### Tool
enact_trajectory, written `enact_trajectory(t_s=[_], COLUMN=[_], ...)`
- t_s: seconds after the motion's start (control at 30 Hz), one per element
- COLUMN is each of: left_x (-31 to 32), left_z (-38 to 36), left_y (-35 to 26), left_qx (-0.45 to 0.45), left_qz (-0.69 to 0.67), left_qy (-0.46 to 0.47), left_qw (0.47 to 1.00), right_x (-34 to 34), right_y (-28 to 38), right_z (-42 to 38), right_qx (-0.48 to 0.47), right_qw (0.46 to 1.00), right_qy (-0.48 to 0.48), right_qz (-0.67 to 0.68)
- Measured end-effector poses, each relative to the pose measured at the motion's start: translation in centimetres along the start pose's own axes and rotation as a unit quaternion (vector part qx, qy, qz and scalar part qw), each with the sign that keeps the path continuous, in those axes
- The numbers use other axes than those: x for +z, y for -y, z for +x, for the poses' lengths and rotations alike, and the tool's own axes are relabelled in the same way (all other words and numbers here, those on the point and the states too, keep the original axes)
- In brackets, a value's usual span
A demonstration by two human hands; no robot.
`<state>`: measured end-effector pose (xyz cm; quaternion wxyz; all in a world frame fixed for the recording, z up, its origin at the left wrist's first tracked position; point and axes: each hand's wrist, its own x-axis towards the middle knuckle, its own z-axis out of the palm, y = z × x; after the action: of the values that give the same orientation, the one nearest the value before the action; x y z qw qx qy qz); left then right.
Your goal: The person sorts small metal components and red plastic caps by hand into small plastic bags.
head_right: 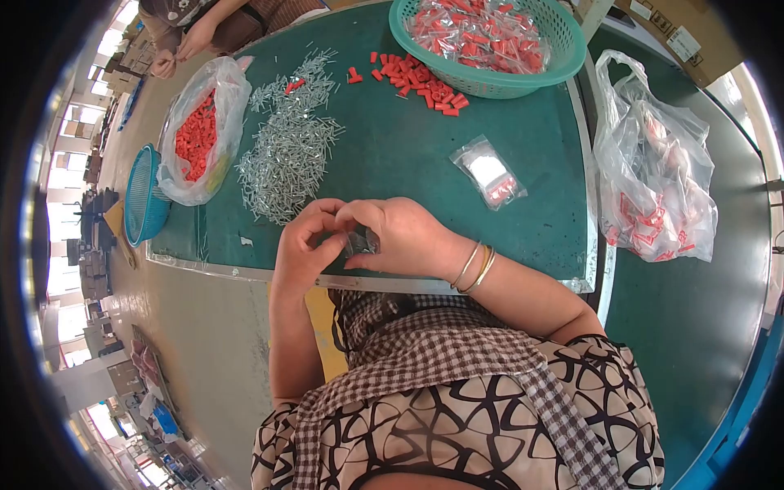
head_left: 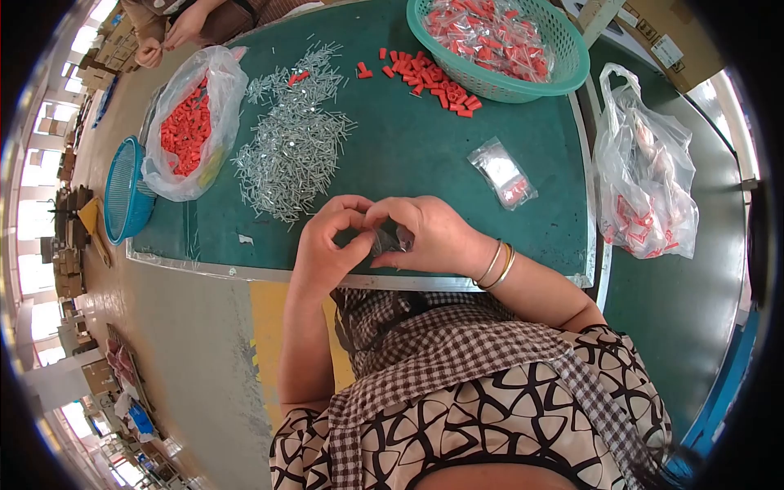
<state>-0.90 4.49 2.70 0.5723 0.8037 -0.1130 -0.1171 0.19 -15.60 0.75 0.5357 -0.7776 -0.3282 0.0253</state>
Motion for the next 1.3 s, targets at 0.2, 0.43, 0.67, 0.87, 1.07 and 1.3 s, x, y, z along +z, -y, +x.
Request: enact_trajectory(t_s=[0.2, 0.43, 0.67, 0.87, 1.07, 1.3], left_x=[0.2, 2.0, 2.2, 2.3, 1.9, 1.5], left_z=[-0.4, -1.3, -1.5, -1.8, -2.1, -2.6], left_y=[0.2, 0.7, 0.6, 0.5, 0.4, -0.1], left_qx=[-0.037, -0.096, -0.080, -0.075, -0.081, 0.181], left_qz=[-0.116, -0.149, -0.102, -0.117, -0.138, 0.146], left_qy=[-0.004, -0.076, -0.119, -0.114, -0.114, -0.165], left_qw=[0.993, 0.981, 0.984, 0.984, 0.980, 0.958], right_x=[0.1, 1.0, 0.2, 0.3, -0.2, -0.5], right_y=[0.0, -0.9, -0.1, -0.4, 0.5, 0.8], right_z=[0.0, 0.0, 0.3, 0.1, 0.3, 0.2], right_qx=[-0.005, -0.095, -0.072, -0.105, -0.051, 0.036], right_qw=[1.000, 0.990, 0.994, 0.990, 0.997, 0.997], right_qy=[-0.021, -0.064, -0.039, -0.071, -0.055, -0.040], right_qz=[-0.006, -0.086, -0.074, -0.064, -0.009, 0.051])
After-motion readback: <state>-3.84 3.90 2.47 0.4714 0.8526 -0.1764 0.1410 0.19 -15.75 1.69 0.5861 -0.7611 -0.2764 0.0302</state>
